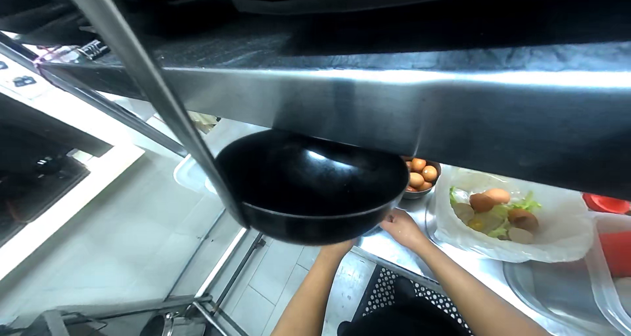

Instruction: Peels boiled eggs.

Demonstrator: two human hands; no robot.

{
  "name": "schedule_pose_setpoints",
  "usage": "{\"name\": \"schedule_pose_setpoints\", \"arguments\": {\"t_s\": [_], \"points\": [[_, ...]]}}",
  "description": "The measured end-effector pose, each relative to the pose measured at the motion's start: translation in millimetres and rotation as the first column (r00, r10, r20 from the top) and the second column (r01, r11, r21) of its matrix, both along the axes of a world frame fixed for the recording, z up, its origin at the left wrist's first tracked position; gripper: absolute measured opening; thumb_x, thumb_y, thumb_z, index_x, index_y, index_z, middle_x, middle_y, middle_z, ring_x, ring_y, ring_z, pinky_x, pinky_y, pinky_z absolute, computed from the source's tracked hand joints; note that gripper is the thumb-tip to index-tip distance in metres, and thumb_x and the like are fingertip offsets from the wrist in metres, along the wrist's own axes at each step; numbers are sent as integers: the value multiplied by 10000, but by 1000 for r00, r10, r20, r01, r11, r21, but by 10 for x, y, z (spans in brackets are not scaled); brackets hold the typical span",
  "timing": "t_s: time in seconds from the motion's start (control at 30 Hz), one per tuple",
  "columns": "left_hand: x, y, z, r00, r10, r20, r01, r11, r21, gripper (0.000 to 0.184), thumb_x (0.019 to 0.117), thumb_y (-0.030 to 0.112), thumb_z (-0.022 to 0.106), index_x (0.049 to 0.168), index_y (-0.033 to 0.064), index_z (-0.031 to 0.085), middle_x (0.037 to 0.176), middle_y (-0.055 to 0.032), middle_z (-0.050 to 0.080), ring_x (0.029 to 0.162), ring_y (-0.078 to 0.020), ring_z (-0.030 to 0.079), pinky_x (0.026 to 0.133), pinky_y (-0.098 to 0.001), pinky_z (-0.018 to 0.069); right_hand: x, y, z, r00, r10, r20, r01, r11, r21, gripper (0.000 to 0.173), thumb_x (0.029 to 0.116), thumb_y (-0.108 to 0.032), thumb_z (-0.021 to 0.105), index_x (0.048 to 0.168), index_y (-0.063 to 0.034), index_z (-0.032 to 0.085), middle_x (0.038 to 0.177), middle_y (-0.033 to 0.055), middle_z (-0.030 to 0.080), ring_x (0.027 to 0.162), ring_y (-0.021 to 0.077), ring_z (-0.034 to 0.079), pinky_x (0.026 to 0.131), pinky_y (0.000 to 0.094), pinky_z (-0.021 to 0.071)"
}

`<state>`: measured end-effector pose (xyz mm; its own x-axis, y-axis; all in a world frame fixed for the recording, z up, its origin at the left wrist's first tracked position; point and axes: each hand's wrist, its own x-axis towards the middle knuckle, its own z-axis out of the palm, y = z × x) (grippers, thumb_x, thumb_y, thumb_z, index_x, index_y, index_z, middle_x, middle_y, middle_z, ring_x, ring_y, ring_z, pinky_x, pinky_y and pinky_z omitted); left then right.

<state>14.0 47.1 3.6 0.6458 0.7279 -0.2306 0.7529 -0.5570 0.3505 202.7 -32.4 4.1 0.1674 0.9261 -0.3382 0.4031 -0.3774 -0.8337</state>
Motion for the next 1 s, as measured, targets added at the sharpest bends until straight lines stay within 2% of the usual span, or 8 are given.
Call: {"name": "schedule_pose_setpoints", "arguments": {"t_s": [0.27, 0.43, 0.67, 0.73, 0.8, 0.83, 0.93, 1.0], "points": [[-29, 97, 129, 1000, 20, -15, -21, 996, -90, 264, 990, 171, 629, 1202, 30, 701, 1261, -169, 664, 1299, -328, 557, 1132, -474, 428, 27, -6, -108, 999, 1, -38, 0, 999, 40, 239, 1009, -334, 627, 1069, -119, 711, 819, 38, 655, 719, 153, 599, 748, 395, 513], [-33, 189, 328, 997, 71, 42, -60, 975, -213, 328, 1006, 263, 640, 1225, 24, 681, 1265, -180, 649, 1280, -321, 564, 1107, -493, 447, 18, -22, -125, 998, -12, -62, 15, 999, 48, 255, 1006, -330, 636, 1121, -119, 724, 907, 40, 703, 758, 143, 636, 778, 388, 540], [-164, 167, 502, 913, 207, 351, -151, 972, -181, 290, 945, 219, 733, 1196, 81, 687, 1006, -99, 733, 885, -204, 719, 839, -462, 601, 45, -106, -53, 991, -87, -98, 93, 994, 63, 278, 996, -352, 648, 1148, -132, 723, 858, 34, 682, 738, 141, 617, 765, 388, 531], [-133, 121, 302, 917, 190, 349, -157, 980, -122, 285, 953, 262, 711, 1152, 57, 708, 1028, -120, 724, 938, -235, 705, 874, -475, 583, 59, -133, -50, 988, -107, -114, 115, 991, 70, 285, 995, -355, 650, 1179, -151, 724, 901, 30, 701, 763, 140, 634, 776, 387, 542], [-141, 93, 45, 962, 92, 257, -83, 995, -46, 395, 985, 396, 672, 1173, 51, 713, 1171, -122, 696, 1151, -258, 649, 1042, -468, 518, 62, -172, -39, 987, -111, -120, 120, 990, 69, 298, 1000, -364, 648, 1217, -174, 721, 963, 24, 721, 798, 137, 653, 791, 388, 552], [-136, 75, 22, 962, 94, 257, -90, 996, -27, 399, 989, 413, 662, 1156, 56, 719, 1177, -115, 695, 1172, -261, 639, 1056, -461, 507, 68, -181, -16, 986, -115, -118, 123, 990, 67, 303, 1001, -369, 645, 1222, -176, 720, 951, 24, 713, 788, 135, 640, 783, 384, 542], [-83, -45, 271, 902, 164, 399, -188, 982, 23, 264, 979, 302, 690, 1070, 60, 737, 1078, -110, 710, 1105, -273, 649, 1004, -472, 520, 96, -234, 47, 986, -122, -116, 130, 989, 65, 284, 1004, -334, 639, 1217, -165, 721, 977, 25, 719, 829, 138, 655, 812, 395, 548], [-62, -94, 260, 876, 130, 465, -199, 975, 102, 256, 978, 292, 694, 1119, 81, 725, 1101, -107, 695, 1088, -272, 650, 968, -478, 537, 90, -259, 35, 981, -147, -130, 159, 983, 88, 248, 998, -301, 655, 1190, -165, 731, 980, 19, 730, 817, 139, 669, 787, 393, 563]]}}
